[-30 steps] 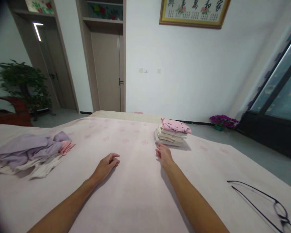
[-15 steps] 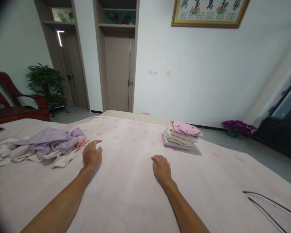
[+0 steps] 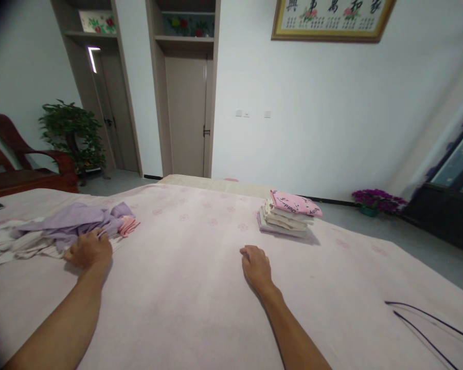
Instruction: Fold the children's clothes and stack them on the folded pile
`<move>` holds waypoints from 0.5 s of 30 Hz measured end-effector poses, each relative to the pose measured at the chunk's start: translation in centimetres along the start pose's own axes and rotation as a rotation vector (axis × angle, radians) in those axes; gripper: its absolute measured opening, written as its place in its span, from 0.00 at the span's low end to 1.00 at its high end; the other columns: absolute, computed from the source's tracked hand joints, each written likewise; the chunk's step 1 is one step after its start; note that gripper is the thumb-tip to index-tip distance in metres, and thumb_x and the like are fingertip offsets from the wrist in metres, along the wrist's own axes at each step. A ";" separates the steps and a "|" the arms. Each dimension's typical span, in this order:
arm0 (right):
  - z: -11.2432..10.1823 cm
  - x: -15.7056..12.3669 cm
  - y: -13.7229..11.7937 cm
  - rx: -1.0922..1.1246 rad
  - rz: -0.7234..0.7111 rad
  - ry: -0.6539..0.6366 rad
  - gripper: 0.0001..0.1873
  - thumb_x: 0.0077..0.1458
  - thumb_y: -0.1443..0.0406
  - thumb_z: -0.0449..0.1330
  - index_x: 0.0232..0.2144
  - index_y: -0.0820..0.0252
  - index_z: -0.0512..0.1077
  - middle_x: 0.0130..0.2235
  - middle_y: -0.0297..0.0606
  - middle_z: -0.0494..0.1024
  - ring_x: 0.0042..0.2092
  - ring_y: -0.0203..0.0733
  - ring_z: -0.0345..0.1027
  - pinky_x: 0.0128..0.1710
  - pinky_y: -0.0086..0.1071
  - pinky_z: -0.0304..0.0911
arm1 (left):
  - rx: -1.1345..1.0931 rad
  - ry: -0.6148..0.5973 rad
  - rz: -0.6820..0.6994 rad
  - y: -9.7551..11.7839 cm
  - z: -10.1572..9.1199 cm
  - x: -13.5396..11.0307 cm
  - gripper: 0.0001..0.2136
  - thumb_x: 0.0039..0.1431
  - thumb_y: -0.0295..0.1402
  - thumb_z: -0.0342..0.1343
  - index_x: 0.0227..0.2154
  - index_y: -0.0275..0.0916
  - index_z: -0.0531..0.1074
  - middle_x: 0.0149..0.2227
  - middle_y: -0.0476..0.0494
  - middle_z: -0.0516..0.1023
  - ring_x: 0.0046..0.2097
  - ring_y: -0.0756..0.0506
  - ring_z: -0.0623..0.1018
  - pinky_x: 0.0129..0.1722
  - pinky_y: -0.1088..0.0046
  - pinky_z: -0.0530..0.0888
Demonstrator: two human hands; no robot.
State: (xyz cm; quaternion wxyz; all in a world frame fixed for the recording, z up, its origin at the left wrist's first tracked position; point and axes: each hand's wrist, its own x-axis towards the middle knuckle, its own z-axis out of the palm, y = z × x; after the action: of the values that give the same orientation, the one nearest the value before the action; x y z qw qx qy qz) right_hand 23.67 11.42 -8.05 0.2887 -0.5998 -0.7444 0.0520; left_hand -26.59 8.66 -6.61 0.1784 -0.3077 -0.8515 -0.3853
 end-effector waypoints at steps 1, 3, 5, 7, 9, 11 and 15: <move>0.0 0.0 0.0 0.002 -0.002 0.003 0.18 0.55 0.69 0.52 0.45 0.56 0.76 0.52 0.38 0.76 0.55 0.46 0.65 0.56 0.37 0.56 | -0.025 0.018 0.014 0.3 -0.1 0.0 0.15 0.65 0.35 0.47 0.47 0.34 0.74 0.45 0.36 0.76 0.49 0.34 0.73 0.54 0.44 0.60; 0.0 -0.1 0.0 0.004 0.000 0.008 0.18 0.55 0.69 0.52 0.45 0.55 0.76 0.52 0.38 0.76 0.55 0.46 0.65 0.56 0.37 0.56 | -0.096 0.054 0.049 1.3 -0.4 -0.2 0.15 0.66 0.35 0.46 0.48 0.36 0.73 0.44 0.38 0.78 0.47 0.37 0.74 0.56 0.46 0.60; 0.0 -0.1 -0.1 0.010 0.004 0.009 0.17 0.55 0.69 0.53 0.44 0.55 0.76 0.52 0.38 0.76 0.55 0.46 0.65 0.56 0.38 0.56 | -0.204 0.063 0.072 3.0 -0.6 -0.7 0.15 0.66 0.36 0.46 0.47 0.37 0.74 0.44 0.38 0.79 0.47 0.39 0.75 0.56 0.50 0.62; 0.0 0.0 -0.1 0.024 0.010 0.013 0.17 0.55 0.69 0.53 0.44 0.54 0.77 0.52 0.38 0.77 0.55 0.46 0.66 0.56 0.39 0.56 | -0.358 0.018 0.071 5.3 -0.7 -1.4 0.14 0.64 0.37 0.48 0.45 0.39 0.74 0.43 0.39 0.79 0.45 0.40 0.76 0.52 0.57 0.68; 0.1 0.1 0.0 0.056 0.019 0.015 0.17 0.55 0.68 0.53 0.42 0.54 0.77 0.51 0.37 0.77 0.54 0.46 0.66 0.56 0.39 0.57 | -0.557 -0.034 0.059 8.0 -1.0 -2.7 0.13 0.62 0.37 0.49 0.44 0.40 0.73 0.41 0.42 0.79 0.42 0.43 0.76 0.47 0.63 0.71; 0.1 0.2 0.1 0.107 0.034 0.018 0.16 0.54 0.68 0.52 0.39 0.53 0.78 0.50 0.37 0.78 0.54 0.46 0.67 0.57 0.40 0.56 | -0.783 -0.096 0.068 10.8 -1.7 -4.8 0.11 0.60 0.36 0.50 0.42 0.39 0.73 0.38 0.45 0.78 0.41 0.44 0.76 0.45 0.68 0.71; 0.2 0.6 0.5 0.326 0.120 0.052 0.15 0.53 0.64 0.54 0.40 0.54 0.78 0.46 0.38 0.80 0.50 0.47 0.70 0.55 0.41 0.59 | -1.121 -0.490 0.275 15.9 -5.3 -10.7 0.10 0.60 0.39 0.54 0.37 0.39 0.73 0.33 0.49 0.76 0.37 0.47 0.74 0.40 0.73 0.70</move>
State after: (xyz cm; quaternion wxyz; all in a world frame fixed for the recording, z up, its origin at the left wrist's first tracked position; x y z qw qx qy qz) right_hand 23.90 12.17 -8.16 0.3975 -0.5896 -0.6814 0.1735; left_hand -7.68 8.63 -0.34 -0.1625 -0.5405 -0.4887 -0.6653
